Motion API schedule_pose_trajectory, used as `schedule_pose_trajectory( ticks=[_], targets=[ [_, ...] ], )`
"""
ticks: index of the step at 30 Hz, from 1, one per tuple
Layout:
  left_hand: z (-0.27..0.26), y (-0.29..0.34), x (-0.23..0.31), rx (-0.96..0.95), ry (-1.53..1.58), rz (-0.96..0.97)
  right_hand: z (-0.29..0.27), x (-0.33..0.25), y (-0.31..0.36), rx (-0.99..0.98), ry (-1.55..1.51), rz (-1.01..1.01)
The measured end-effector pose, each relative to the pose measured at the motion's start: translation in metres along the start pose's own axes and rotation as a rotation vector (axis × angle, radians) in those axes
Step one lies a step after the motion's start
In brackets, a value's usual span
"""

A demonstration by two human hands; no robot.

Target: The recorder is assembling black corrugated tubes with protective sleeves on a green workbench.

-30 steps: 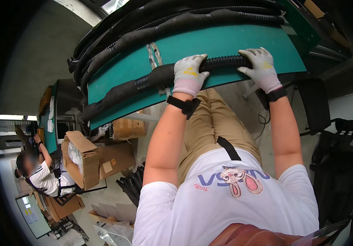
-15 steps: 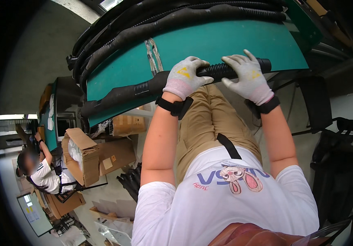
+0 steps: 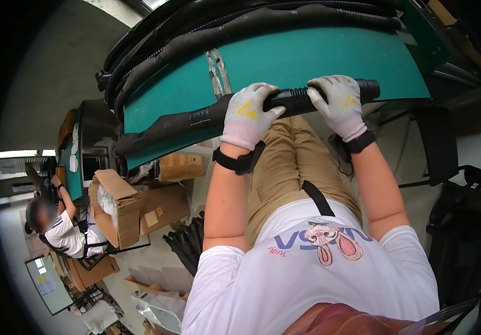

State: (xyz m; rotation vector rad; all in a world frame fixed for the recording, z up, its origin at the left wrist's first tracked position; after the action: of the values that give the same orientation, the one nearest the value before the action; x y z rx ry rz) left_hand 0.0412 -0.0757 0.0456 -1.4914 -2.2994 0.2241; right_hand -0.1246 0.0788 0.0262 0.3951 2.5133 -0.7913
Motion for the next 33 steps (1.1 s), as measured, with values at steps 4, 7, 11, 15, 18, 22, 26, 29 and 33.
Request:
schedule_pose_trajectory(
  ticks=[4, 7, 11, 15, 18, 22, 26, 29, 33],
  targets=[
    [0.002, 0.003, -0.002, 0.125, 0.124, 0.084, 0.002, 0.0, -0.002, 0.015, 0.004, 0.022],
    [0.004, 0.006, -0.002, 0.186, 0.127, 0.125, 0.002, 0.0, 0.002, 0.057, 0.003, -0.023],
    [0.004, 0.006, 0.0, 0.225, 0.134, 0.107, 0.002, 0.001, 0.005, 0.07, 0.019, -0.037],
    [0.002, 0.001, 0.004, 0.236, 0.095, 0.089, 0.001, 0.003, 0.005, 0.048, 0.004, -0.031],
    [0.007, -0.005, 0.007, 0.119, 0.055, -0.048, -0.001, 0.002, 0.005, 0.036, -0.004, -0.04],
    [0.015, -0.011, 0.009, 0.121, -0.063, -0.102, -0.002, 0.0, 0.006, 0.036, -0.023, -0.044],
    [0.018, -0.012, 0.006, 0.09, -0.054, -0.095, 0.004, -0.012, 0.003, 0.092, -0.018, 0.012],
    [0.018, -0.011, 0.011, 0.093, -0.137, -0.105, 0.01, -0.022, -0.005, 0.144, 0.0, 0.14],
    [0.017, -0.014, 0.019, 0.13, -0.105, -0.091, 0.012, -0.021, -0.02, 0.071, 0.043, 0.333]
  ],
)
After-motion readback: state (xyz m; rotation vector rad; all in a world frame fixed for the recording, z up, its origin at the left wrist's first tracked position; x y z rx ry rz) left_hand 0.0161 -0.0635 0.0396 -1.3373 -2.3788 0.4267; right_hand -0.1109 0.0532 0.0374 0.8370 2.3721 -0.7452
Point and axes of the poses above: each hand's wrist, its own y-axis away from the middle knuckle, its own z-axis out of the palm, x = y × z, the point moved 2 cm from there along -y, towards the middle knuckle, and after that the axes turned 15 degrees about -y, right-handed, at the moved point
